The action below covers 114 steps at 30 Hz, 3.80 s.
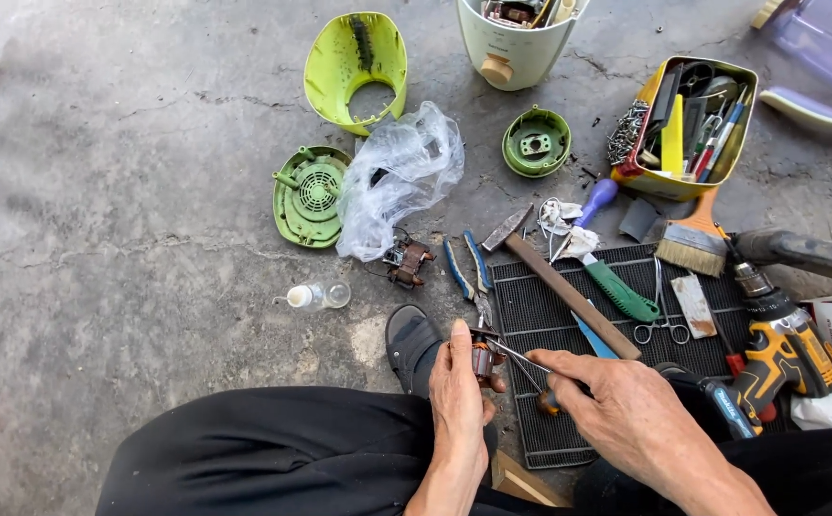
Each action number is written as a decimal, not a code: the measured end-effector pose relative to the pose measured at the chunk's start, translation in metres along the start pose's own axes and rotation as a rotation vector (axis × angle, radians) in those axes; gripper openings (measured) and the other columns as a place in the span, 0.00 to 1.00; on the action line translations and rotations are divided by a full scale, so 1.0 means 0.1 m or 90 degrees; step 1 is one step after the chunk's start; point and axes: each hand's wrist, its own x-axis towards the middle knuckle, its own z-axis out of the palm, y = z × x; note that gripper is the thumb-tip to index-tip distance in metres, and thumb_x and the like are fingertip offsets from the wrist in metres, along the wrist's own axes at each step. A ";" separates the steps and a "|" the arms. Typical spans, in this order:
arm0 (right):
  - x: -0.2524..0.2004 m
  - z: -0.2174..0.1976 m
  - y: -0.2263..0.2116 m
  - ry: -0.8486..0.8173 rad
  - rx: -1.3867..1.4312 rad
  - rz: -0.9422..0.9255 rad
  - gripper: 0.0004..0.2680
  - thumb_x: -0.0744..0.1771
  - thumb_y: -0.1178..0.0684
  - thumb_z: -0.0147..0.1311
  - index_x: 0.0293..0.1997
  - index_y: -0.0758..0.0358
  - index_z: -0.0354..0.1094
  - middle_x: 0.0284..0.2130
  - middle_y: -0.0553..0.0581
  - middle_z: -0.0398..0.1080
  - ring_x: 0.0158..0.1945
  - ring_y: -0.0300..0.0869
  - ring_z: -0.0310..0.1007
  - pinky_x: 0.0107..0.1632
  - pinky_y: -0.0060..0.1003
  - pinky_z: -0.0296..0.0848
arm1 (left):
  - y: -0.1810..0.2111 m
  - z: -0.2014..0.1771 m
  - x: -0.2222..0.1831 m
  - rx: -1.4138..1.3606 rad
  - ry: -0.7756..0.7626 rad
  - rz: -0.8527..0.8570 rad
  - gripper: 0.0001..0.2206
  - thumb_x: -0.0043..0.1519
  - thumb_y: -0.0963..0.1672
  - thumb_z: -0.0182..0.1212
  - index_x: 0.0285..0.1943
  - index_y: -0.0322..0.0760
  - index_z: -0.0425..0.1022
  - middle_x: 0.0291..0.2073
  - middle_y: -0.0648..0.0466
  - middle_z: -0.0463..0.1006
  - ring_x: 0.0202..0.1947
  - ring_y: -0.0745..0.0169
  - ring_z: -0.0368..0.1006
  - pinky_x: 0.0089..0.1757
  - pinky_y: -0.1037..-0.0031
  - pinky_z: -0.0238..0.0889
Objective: Repairing a small electric motor by inspecting components and using various hand tools to adjust parts.
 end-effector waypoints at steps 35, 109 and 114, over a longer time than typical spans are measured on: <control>0.18 0.15 0.18 0.074 -0.065 -0.123 0.14 0.67 0.45 0.55 0.58 0.29 0.83 0.39 0.31 0.90 0.33 0.34 0.88 0.41 0.32 0.84 | -0.07 0.02 0.07 0.036 0.011 -0.004 0.24 0.75 0.59 0.47 0.51 0.37 0.76 0.32 0.52 0.80 0.19 0.70 0.63 0.19 0.82 0.42; 0.33 0.35 0.54 0.159 0.168 0.005 0.17 0.69 0.48 0.54 0.68 0.49 0.75 0.50 0.51 0.87 0.43 0.44 0.90 0.49 0.39 0.86 | -0.12 0.04 -0.06 -0.155 -0.191 0.074 0.27 0.70 0.54 0.47 0.66 0.31 0.74 0.50 0.44 0.80 0.37 0.63 0.69 0.30 0.72 0.58; 0.30 0.33 0.51 0.150 0.161 0.018 0.18 0.69 0.49 0.54 0.69 0.48 0.75 0.55 0.49 0.85 0.44 0.43 0.89 0.48 0.38 0.86 | -0.16 0.03 -0.01 -0.154 -0.220 0.097 0.22 0.71 0.49 0.49 0.64 0.27 0.75 0.53 0.43 0.79 0.42 0.61 0.71 0.32 0.72 0.62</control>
